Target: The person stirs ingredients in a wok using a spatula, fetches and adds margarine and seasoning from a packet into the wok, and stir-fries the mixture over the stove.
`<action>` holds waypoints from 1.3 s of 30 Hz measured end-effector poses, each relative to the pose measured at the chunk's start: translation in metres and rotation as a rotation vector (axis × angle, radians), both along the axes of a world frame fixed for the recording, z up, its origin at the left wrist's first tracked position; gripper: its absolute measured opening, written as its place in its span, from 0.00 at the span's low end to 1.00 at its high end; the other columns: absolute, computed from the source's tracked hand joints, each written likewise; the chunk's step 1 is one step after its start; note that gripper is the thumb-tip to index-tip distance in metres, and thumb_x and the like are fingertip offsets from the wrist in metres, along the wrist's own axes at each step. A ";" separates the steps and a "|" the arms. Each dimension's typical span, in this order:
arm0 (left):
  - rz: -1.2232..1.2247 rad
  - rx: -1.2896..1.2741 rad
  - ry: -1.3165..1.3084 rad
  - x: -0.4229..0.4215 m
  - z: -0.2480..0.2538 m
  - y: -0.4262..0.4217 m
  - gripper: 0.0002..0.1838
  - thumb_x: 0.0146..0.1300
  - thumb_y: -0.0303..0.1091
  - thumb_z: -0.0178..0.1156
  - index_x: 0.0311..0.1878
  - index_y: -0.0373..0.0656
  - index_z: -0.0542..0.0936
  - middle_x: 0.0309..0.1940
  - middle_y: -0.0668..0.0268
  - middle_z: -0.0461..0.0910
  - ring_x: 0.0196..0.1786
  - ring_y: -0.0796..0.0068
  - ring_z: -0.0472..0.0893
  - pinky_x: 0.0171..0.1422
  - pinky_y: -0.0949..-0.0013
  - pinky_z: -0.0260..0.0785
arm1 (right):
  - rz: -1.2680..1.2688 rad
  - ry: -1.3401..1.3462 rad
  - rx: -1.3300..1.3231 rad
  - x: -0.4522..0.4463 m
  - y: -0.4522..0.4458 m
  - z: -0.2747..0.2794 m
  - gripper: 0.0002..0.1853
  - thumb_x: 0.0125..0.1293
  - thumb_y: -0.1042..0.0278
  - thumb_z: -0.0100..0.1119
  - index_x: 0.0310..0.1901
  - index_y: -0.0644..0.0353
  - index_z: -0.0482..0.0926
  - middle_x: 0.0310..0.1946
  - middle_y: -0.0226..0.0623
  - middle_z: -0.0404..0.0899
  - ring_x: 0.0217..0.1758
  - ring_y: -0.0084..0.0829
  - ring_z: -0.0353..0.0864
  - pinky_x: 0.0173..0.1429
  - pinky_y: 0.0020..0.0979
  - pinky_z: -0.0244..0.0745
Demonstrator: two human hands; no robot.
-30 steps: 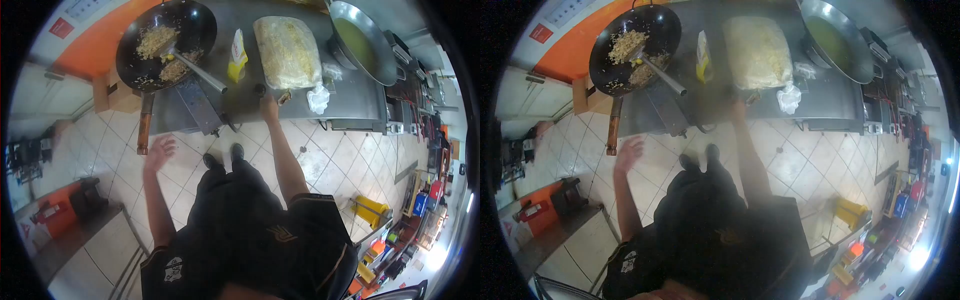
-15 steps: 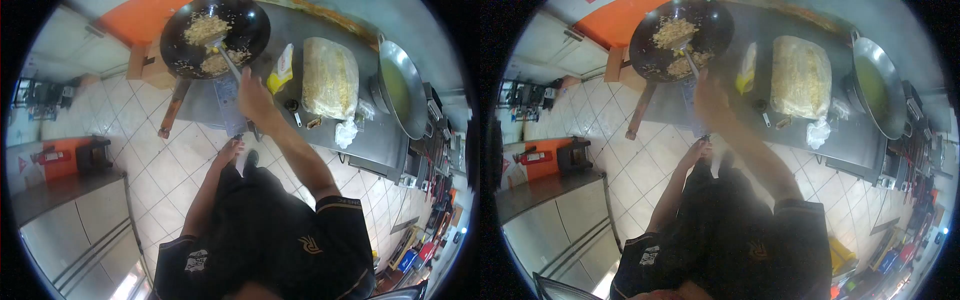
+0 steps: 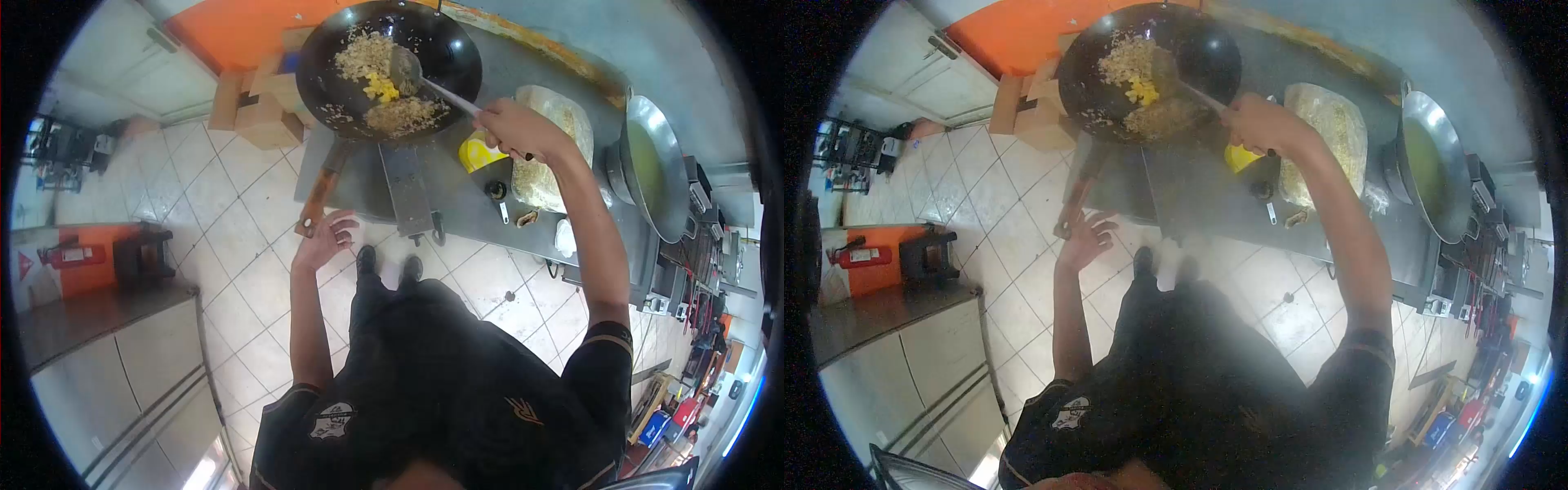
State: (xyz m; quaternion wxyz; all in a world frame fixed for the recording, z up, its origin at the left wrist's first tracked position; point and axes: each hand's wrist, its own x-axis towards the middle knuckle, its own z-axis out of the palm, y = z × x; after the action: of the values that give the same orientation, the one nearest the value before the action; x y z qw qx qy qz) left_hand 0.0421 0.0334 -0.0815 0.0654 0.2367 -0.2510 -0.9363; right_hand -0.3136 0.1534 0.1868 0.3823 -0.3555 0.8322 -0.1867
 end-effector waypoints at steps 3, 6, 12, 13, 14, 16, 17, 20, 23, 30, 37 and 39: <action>0.043 0.058 0.049 -0.011 0.051 -0.019 0.33 0.69 0.57 0.45 0.65 0.39 0.64 0.46 0.58 0.75 0.32 0.74 0.71 0.34 0.70 0.67 | 0.038 -0.056 0.155 -0.011 -0.008 -0.003 0.19 0.67 0.58 0.47 0.41 0.70 0.76 0.23 0.38 0.75 0.18 0.23 0.72 0.21 0.27 0.67; -0.008 0.202 0.100 -0.010 0.067 -0.039 0.33 0.69 0.56 0.46 0.65 0.39 0.63 0.42 0.60 0.74 0.29 0.76 0.68 0.28 0.74 0.63 | 0.246 0.369 0.277 -0.006 -0.014 -0.018 0.20 0.69 0.58 0.44 0.40 0.71 0.75 0.22 0.41 0.74 0.18 0.27 0.74 0.20 0.31 0.68; -0.208 0.270 0.146 -0.013 0.067 -0.060 0.24 0.68 0.49 0.53 0.52 0.35 0.69 0.23 0.72 0.65 0.20 0.85 0.64 0.22 0.79 0.56 | 0.138 0.288 0.264 0.035 -0.037 0.018 0.21 0.70 0.60 0.41 0.37 0.75 0.73 0.16 0.50 0.75 0.15 0.41 0.76 0.20 0.42 0.69; -0.206 0.297 0.126 -0.013 0.067 -0.059 0.21 0.67 0.46 0.54 0.51 0.36 0.70 0.21 0.74 0.64 0.19 0.86 0.63 0.22 0.79 0.54 | 0.224 0.311 0.245 0.041 -0.046 0.012 0.19 0.69 0.62 0.41 0.37 0.75 0.73 0.16 0.50 0.75 0.15 0.42 0.77 0.21 0.43 0.70; -0.205 0.323 0.108 -0.015 0.067 -0.059 0.19 0.67 0.44 0.55 0.49 0.37 0.70 0.20 0.75 0.62 0.18 0.87 0.61 0.21 0.79 0.53 | 0.309 0.335 0.225 0.043 -0.054 0.001 0.18 0.68 0.64 0.42 0.36 0.75 0.73 0.15 0.50 0.75 0.14 0.42 0.77 0.22 0.43 0.71; -0.225 0.290 0.068 -0.016 0.067 -0.059 0.17 0.67 0.44 0.54 0.46 0.38 0.70 0.19 0.75 0.63 0.18 0.86 0.61 0.21 0.79 0.53 | 0.522 0.409 0.142 0.045 -0.074 -0.024 0.16 0.65 0.68 0.42 0.35 0.75 0.74 0.16 0.51 0.75 0.15 0.42 0.78 0.23 0.43 0.73; -0.233 0.271 0.045 -0.016 0.068 -0.061 0.16 0.67 0.44 0.54 0.45 0.39 0.70 0.19 0.75 0.63 0.18 0.86 0.62 0.21 0.80 0.53 | 0.650 0.460 0.076 0.049 -0.086 -0.036 0.15 0.63 0.70 0.42 0.34 0.75 0.74 0.17 0.52 0.76 0.15 0.42 0.78 0.23 0.42 0.75; -0.214 0.236 0.057 -0.016 0.077 -0.060 0.14 0.67 0.43 0.54 0.43 0.40 0.70 0.18 0.75 0.63 0.17 0.86 0.61 0.22 0.79 0.53 | 0.318 0.348 0.230 0.082 -0.113 -0.070 0.14 0.62 0.72 0.42 0.38 0.76 0.74 0.19 0.55 0.77 0.17 0.44 0.79 0.23 0.42 0.76; -0.212 0.258 0.071 -0.016 0.071 -0.059 0.14 0.67 0.42 0.54 0.43 0.40 0.71 0.19 0.74 0.64 0.17 0.85 0.61 0.23 0.78 0.54 | 0.605 0.564 0.113 0.074 -0.102 -0.056 0.14 0.62 0.73 0.42 0.41 0.76 0.74 0.21 0.55 0.77 0.17 0.45 0.80 0.22 0.42 0.76; -0.207 0.398 0.221 -0.015 0.059 -0.061 0.22 0.69 0.50 0.50 0.48 0.37 0.72 0.23 0.68 0.68 0.23 0.77 0.68 0.30 0.73 0.61 | 0.385 0.362 0.416 0.087 -0.071 -0.074 0.21 0.71 0.64 0.35 0.41 0.75 0.75 0.19 0.52 0.76 0.14 0.45 0.78 0.19 0.42 0.73; -0.242 0.281 0.202 -0.002 -0.007 -0.023 0.34 0.68 0.61 0.42 0.57 0.36 0.71 0.41 0.59 0.78 0.43 0.62 0.78 0.48 0.59 0.69 | 0.308 0.354 0.729 0.084 -0.096 0.025 0.21 0.71 0.64 0.33 0.42 0.74 0.74 0.19 0.52 0.76 0.15 0.46 0.78 0.22 0.43 0.75; -0.247 0.377 0.242 -0.004 -0.004 -0.021 0.35 0.67 0.62 0.41 0.58 0.36 0.70 0.43 0.58 0.78 0.45 0.61 0.78 0.49 0.57 0.69 | 0.441 0.421 0.659 0.093 -0.072 0.019 0.19 0.69 0.68 0.35 0.48 0.73 0.73 0.22 0.53 0.77 0.19 0.46 0.80 0.24 0.45 0.76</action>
State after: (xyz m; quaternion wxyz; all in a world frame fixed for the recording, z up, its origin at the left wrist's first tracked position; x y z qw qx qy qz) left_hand 0.0381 0.0128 -0.0854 -0.0652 0.0987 -0.0895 -0.9889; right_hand -0.2206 0.0814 0.2060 0.3281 -0.4139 0.8112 0.2510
